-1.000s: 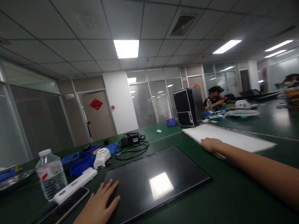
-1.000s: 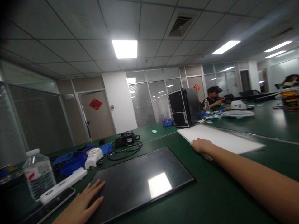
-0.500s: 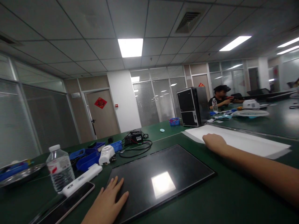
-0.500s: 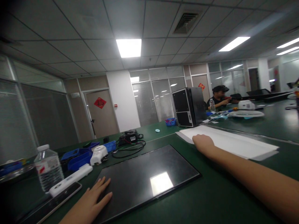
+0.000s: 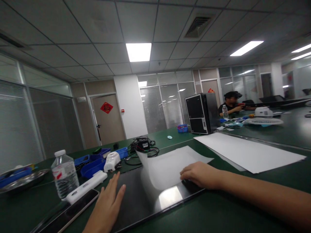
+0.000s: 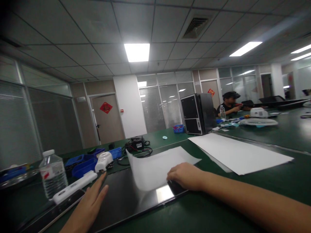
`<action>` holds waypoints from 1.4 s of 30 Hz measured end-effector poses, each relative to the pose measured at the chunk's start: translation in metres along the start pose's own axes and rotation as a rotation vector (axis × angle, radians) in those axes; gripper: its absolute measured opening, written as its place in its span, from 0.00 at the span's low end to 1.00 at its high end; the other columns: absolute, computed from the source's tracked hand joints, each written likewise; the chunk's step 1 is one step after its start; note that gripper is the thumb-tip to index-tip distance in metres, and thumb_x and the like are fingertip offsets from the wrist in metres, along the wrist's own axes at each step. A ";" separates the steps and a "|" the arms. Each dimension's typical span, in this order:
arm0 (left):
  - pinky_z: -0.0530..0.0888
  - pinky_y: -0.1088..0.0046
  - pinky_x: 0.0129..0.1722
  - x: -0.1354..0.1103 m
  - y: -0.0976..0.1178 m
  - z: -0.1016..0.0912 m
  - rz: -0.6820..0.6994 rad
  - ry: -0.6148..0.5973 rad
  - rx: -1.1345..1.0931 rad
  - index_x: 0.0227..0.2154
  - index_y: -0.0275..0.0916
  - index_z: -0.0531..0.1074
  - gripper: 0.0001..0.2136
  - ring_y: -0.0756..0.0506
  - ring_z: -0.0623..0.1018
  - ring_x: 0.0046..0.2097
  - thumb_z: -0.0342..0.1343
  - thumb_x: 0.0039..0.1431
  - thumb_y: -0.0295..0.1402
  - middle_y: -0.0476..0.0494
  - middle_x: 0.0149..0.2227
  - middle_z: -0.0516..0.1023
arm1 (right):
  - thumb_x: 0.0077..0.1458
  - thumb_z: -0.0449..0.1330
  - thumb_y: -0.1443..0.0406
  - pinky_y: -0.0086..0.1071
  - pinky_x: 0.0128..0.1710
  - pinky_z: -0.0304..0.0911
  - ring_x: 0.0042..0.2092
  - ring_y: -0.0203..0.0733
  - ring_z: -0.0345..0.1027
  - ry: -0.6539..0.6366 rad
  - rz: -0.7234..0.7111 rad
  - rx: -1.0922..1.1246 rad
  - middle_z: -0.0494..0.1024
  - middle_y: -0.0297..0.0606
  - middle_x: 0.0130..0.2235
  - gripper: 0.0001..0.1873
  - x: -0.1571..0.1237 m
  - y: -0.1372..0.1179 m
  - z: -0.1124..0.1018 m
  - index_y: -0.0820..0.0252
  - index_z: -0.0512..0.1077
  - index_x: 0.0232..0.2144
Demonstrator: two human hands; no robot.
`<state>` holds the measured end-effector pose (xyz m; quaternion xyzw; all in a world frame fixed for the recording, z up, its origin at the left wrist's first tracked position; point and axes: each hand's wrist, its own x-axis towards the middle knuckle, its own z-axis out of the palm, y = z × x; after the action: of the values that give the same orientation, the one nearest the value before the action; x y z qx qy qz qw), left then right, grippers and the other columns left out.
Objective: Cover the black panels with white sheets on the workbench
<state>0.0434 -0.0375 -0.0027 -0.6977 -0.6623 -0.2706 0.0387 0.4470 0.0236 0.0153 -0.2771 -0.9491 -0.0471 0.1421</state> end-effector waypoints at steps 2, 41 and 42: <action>0.45 0.48 0.69 -0.003 0.002 -0.005 0.117 0.096 0.042 0.69 0.36 0.49 0.33 0.39 0.50 0.71 0.33 0.68 0.51 0.37 0.71 0.51 | 0.61 0.51 0.68 0.34 0.49 0.64 0.48 0.40 0.73 0.011 -0.046 0.031 0.79 0.36 0.48 0.18 0.000 -0.009 -0.002 0.52 0.75 0.49; 0.56 0.47 0.67 -0.014 0.031 -0.031 0.250 -0.402 0.196 0.65 0.55 0.59 0.30 0.35 0.58 0.69 0.41 0.63 0.59 0.54 0.69 0.56 | 0.65 0.52 0.57 0.37 0.51 0.60 0.49 0.41 0.69 0.107 -0.123 0.052 0.78 0.39 0.48 0.18 0.001 -0.002 -0.010 0.56 0.75 0.49; 0.55 0.47 0.67 -0.014 0.030 -0.031 0.263 -0.408 0.193 0.64 0.56 0.60 0.29 0.35 0.58 0.69 0.41 0.63 0.58 0.54 0.69 0.56 | 0.65 0.51 0.58 0.39 0.53 0.59 0.50 0.42 0.68 0.121 -0.030 -0.021 0.77 0.40 0.49 0.18 -0.001 0.010 -0.011 0.56 0.75 0.50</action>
<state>0.0615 -0.0665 0.0271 -0.8111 -0.5825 -0.0525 0.0053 0.4558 0.0300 0.0257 -0.2610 -0.9423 -0.0760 0.1954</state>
